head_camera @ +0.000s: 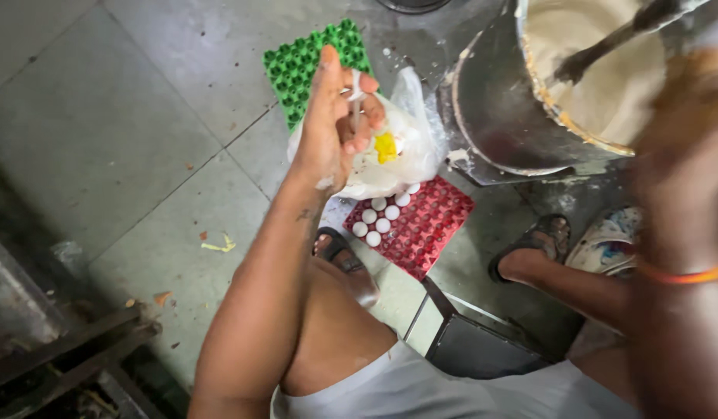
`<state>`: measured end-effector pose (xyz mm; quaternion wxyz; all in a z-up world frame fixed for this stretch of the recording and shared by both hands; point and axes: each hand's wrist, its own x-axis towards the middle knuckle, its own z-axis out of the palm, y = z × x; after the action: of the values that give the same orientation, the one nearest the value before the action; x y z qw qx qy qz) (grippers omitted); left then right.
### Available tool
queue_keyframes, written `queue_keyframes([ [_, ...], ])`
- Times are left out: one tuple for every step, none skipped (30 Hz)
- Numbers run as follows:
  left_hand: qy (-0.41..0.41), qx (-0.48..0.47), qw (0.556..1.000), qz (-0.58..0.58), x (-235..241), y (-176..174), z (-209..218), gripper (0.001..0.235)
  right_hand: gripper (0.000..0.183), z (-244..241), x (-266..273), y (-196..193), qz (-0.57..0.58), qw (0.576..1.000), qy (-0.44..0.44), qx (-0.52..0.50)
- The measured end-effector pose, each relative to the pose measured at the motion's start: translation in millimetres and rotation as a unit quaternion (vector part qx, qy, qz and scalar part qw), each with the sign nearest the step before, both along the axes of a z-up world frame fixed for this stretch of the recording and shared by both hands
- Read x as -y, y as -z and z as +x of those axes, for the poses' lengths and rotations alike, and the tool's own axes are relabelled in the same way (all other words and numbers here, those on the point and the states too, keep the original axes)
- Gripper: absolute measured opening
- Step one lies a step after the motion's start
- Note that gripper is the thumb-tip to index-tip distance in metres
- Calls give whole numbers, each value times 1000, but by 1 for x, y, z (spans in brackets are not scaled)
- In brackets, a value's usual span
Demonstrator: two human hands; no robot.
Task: The person takes eggs one by one from a plastic bag and cracks them into a large industrial mixing bucket where a batter is being stirred by a machine.
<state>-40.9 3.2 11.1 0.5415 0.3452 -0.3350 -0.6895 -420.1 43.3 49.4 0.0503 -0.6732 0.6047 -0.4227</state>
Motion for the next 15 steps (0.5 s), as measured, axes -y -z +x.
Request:
queue_keyframes([
  [13, -8, 1000, 5, -2, 0, 0, 66, 47, 38, -2, 2, 11, 997, -57, 55],
  [6, -11, 1000, -1, -3, 0, 1, 65, 47, 76, -1, 7, 30, 989, -124, 74],
  [0, -15, 1000, -7, -4, -1, 1, 65, 48, 114, 1, 15, 52, 978, -186, 78],
  [-6, -19, 1000, -13, -4, -3, 1, 65, 48, 145, 6, 26, 72, 970, -234, 1],
  [-16, -18, 1000, -18, -6, -6, 3, 66, 48, 171, 12, 38, 71, 964, -242, -83],
  [-26, -17, 999, -23, -9, -8, 7, 68, 46, 184, 19, 51, 58, 958, -229, -165],
  [-34, -15, 999, -27, -11, -10, 10, 69, 38, 181, 23, 64, 58, 970, -194, -133],
  [-39, -6, 999, -31, -12, -11, 15, 70, 30, 172, 26, 80, 57, 981, -159, -100],
  [-47, 1, 998, -29, -16, -11, 21, 71, 23, 159, 26, 99, 62, 988, -126, -70],
  [-55, 9, 998, -28, -21, -11, 26, 71, 17, 147, 25, 123, 78, 988, -109, -71],
  [-59, 11, 998, -30, -26, -12, 30, 71, 12, 132, 22, 148, 93, 989, -91, -73],
  [-62, 13, 997, -33, -31, -14, 34, 72, 8, 119, 16, 174, 108, 989, -73, -75],
  [-70, 20, 997, -40, -33, -16, 37, 73, 3, 111, 15, 203, 159, 983, -68, -61],
  [-77, 26, 996, -48, -34, -19, 41, 75, 6, 107, 13, 233, 210, 975, -63, -47],
  [-85, 36, 994, -50, -38, -22, 43, 78, 10, 105, 10, 263, 304, 952, -27, -25],
])
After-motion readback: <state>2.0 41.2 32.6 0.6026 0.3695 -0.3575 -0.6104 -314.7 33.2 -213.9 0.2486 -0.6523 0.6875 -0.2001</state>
